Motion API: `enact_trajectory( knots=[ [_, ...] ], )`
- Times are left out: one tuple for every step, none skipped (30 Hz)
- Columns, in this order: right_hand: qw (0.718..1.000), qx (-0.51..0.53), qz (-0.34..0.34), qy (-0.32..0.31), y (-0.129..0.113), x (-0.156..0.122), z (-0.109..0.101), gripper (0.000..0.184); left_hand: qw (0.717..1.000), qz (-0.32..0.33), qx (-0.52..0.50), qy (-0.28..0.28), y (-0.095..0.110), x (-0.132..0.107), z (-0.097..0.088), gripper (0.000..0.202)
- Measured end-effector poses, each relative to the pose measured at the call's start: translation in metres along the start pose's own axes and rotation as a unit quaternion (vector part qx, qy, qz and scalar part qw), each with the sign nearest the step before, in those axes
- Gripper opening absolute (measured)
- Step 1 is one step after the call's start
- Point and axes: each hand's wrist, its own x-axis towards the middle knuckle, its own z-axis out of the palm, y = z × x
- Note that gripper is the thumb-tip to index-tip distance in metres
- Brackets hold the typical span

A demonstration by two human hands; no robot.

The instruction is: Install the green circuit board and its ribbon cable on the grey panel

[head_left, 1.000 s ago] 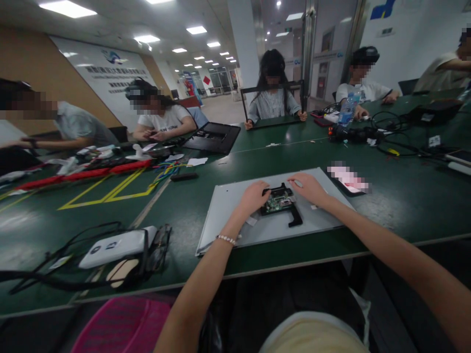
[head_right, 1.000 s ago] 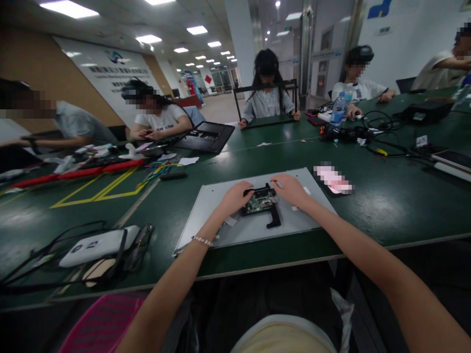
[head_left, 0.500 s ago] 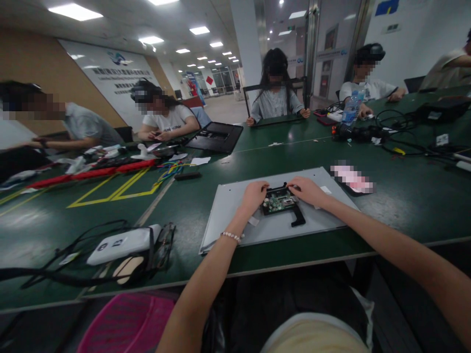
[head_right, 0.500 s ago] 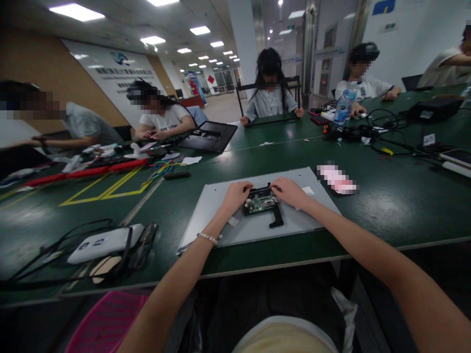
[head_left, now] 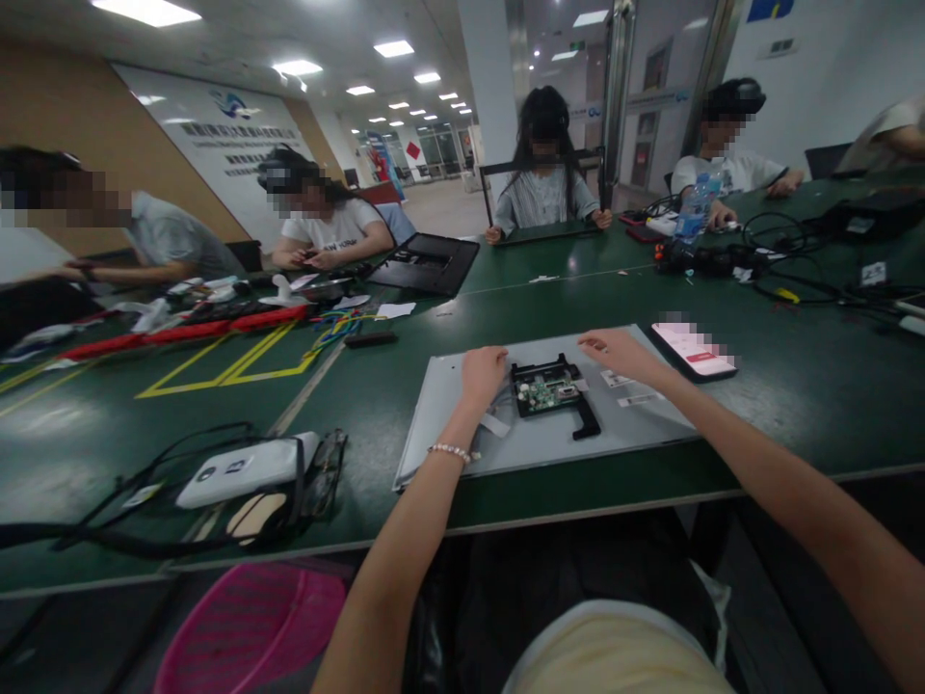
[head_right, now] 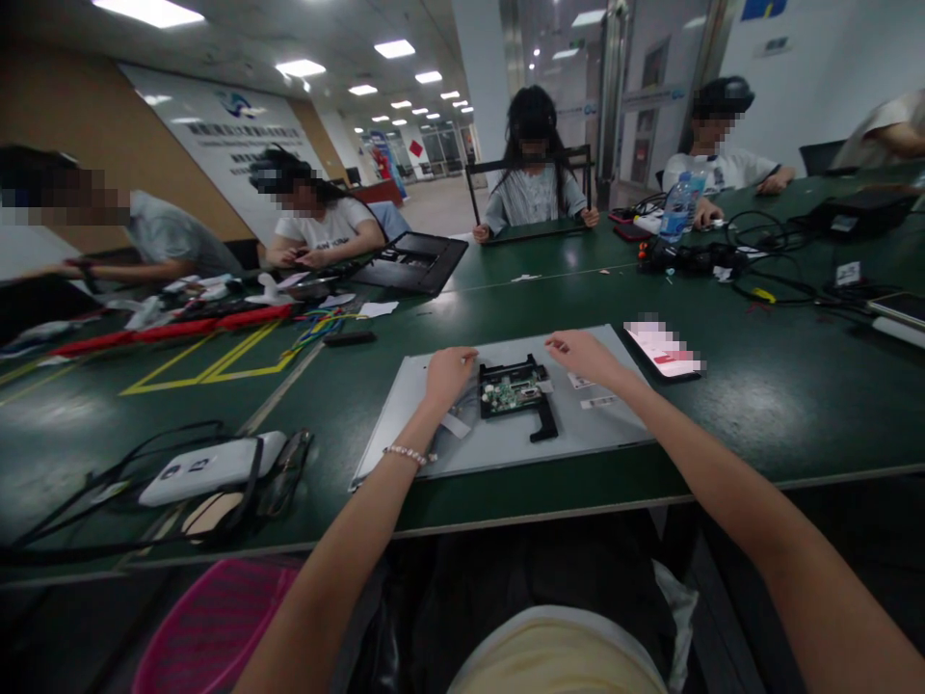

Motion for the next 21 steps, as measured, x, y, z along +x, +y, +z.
enact_trajectory(
  knots=[
    [1.000, 0.005, 0.024, -0.002, 0.003, 0.000, -0.007, 0.024, 1.000, 0.000, -0.004, -0.007, -0.001, 0.000, 0.002, 0.031],
    [0.999, 0.012, 0.046, -0.010, 0.006, -0.001, -0.013, 0.023, 1.000, 0.003, -0.007, -0.012, -0.001, 0.000, 0.003, 0.030],
    [0.998, 0.020, 0.059, -0.030, 0.009, -0.002, -0.017, 0.021, 1.000, 0.005, -0.008, -0.016, 0.000, 0.001, 0.004, 0.030],
    [0.996, 0.029, 0.069, -0.050, 0.012, -0.003, -0.020, 0.020, 1.000, 0.005, -0.007, -0.019, 0.001, 0.001, 0.005, 0.029],
    [0.994, 0.039, 0.074, -0.071, 0.013, -0.003, -0.022, 0.019, 1.000, 0.003, -0.005, -0.022, 0.002, 0.001, 0.006, 0.029],
    [0.992, 0.049, 0.074, -0.091, 0.014, -0.004, -0.023, 0.019, 1.000, 0.003, -0.004, -0.024, 0.003, 0.000, 0.006, 0.028],
    [0.990, 0.058, 0.073, -0.107, 0.014, -0.005, -0.022, 0.019, 1.000, 0.004, -0.003, -0.023, 0.003, 0.000, 0.006, 0.028],
    [0.988, 0.065, 0.071, -0.121, 0.014, -0.005, -0.021, 0.019, 1.000, 0.007, -0.004, -0.021, 0.004, 0.000, 0.006, 0.028],
    [0.986, 0.071, 0.069, -0.134, 0.013, -0.006, -0.020, 0.020, 1.000, 0.010, -0.004, -0.018, 0.005, 0.000, 0.006, 0.027],
    [0.984, 0.075, 0.064, -0.148, 0.013, -0.006, -0.018, 0.021, 1.000, 0.014, -0.005, -0.015, 0.005, 0.000, 0.007, 0.027],
    [0.982, 0.077, 0.056, -0.162, 0.012, -0.006, -0.016, 0.023, 1.000, 0.017, -0.005, -0.013, 0.006, 0.000, 0.007, 0.027],
    [0.981, 0.077, 0.046, -0.173, 0.011, -0.006, -0.015, 0.025, 1.000, 0.019, -0.007, -0.011, 0.006, 0.000, 0.006, 0.027],
    [0.980, 0.075, 0.035, -0.182, 0.010, -0.006, -0.013, 0.026, 1.000, 0.020, -0.009, -0.008, 0.007, 0.000, 0.006, 0.027],
    [0.979, 0.073, 0.024, -0.188, 0.009, -0.007, -0.012, 0.026, 1.000, 0.022, -0.011, -0.005, 0.008, -0.001, 0.006, 0.027],
    [0.979, 0.069, 0.016, -0.193, 0.009, -0.007, -0.011, 0.026, 1.000, 0.024, -0.014, -0.001, 0.009, -0.001, 0.005, 0.027],
    [0.979, 0.065, 0.011, -0.195, 0.008, -0.006, -0.010, 0.026, 0.999, 0.027, -0.016, 0.003, 0.011, -0.001, 0.004, 0.026],
    [0.978, 0.061, 0.008, -0.197, 0.007, -0.006, -0.009, 0.026, 0.999, 0.031, -0.018, 0.005, 0.012, -0.002, 0.004, 0.026],
    [0.978, 0.059, 0.006, -0.201, 0.006, -0.006, -0.009, 0.025, 0.999, 0.035, -0.019, 0.005, 0.013, -0.002, 0.003, 0.026],
    [0.977, 0.057, 0.004, -0.207, 0.005, -0.006, -0.008, 0.025, 0.999, 0.037, -0.019, 0.003, 0.014, -0.003, 0.003, 0.025],
    [0.975, 0.056, 0.002, -0.213, 0.004, -0.005, -0.008, 0.025, 0.999, 0.038, -0.019, 0.001, 0.015, -0.003, 0.003, 0.025],
    [0.974, 0.055, 0.002, -0.219, 0.003, -0.005, -0.007, 0.026, 0.999, 0.037, -0.018, -0.001, 0.015, -0.003, 0.003, 0.025]
  ],
)
